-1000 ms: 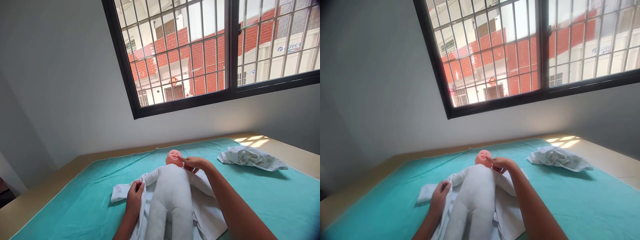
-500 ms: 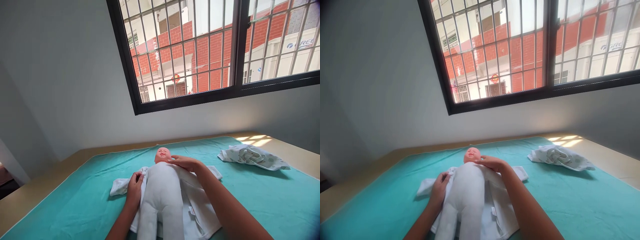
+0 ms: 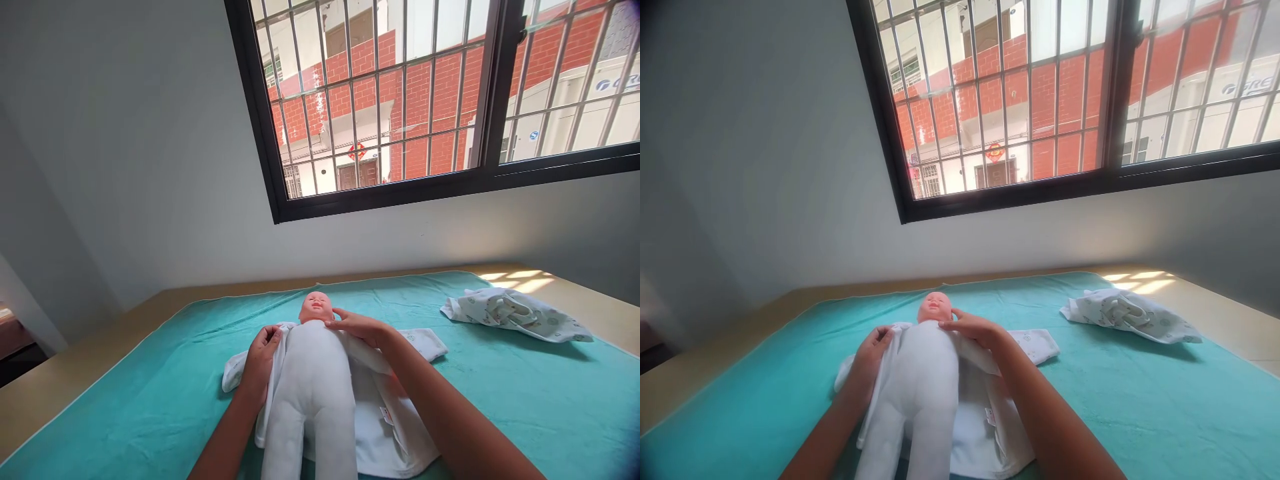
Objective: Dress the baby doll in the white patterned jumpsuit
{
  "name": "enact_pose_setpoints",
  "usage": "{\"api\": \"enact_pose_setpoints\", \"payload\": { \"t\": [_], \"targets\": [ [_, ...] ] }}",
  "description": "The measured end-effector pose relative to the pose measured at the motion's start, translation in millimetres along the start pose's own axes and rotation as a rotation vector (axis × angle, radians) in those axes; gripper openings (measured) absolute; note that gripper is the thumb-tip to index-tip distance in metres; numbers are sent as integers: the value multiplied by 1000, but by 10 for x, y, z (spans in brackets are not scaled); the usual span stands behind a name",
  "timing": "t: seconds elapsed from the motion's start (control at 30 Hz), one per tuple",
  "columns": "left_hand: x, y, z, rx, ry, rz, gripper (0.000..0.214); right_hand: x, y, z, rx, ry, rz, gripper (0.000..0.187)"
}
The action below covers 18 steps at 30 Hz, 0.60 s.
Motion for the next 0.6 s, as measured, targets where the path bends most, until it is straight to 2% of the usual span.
{"api": "enact_pose_setpoints", "payload": {
  "t": [0.23, 0.4, 0.6],
  "targets": [
    [1, 24, -23, -3, 8, 3, 44, -69, 10, 56, -95, 72, -80, 94],
    [3, -10, -58, -57, -13, 34, 41, -14, -36, 20, -72, 41, 5, 95],
    [194, -15, 6, -175, -93, -296, 28, 44, -90, 2, -99, 94, -48, 83]
  ]
}}
Point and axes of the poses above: each hand's wrist, its own z-axis away from the middle knuckle, its own y-axis out of the back of the hand, x = y × z, the point moved 3 cm from there along -z, towards the middle knuckle, and after that the axes turned 6 degrees about -z, right-handed, at the moved point
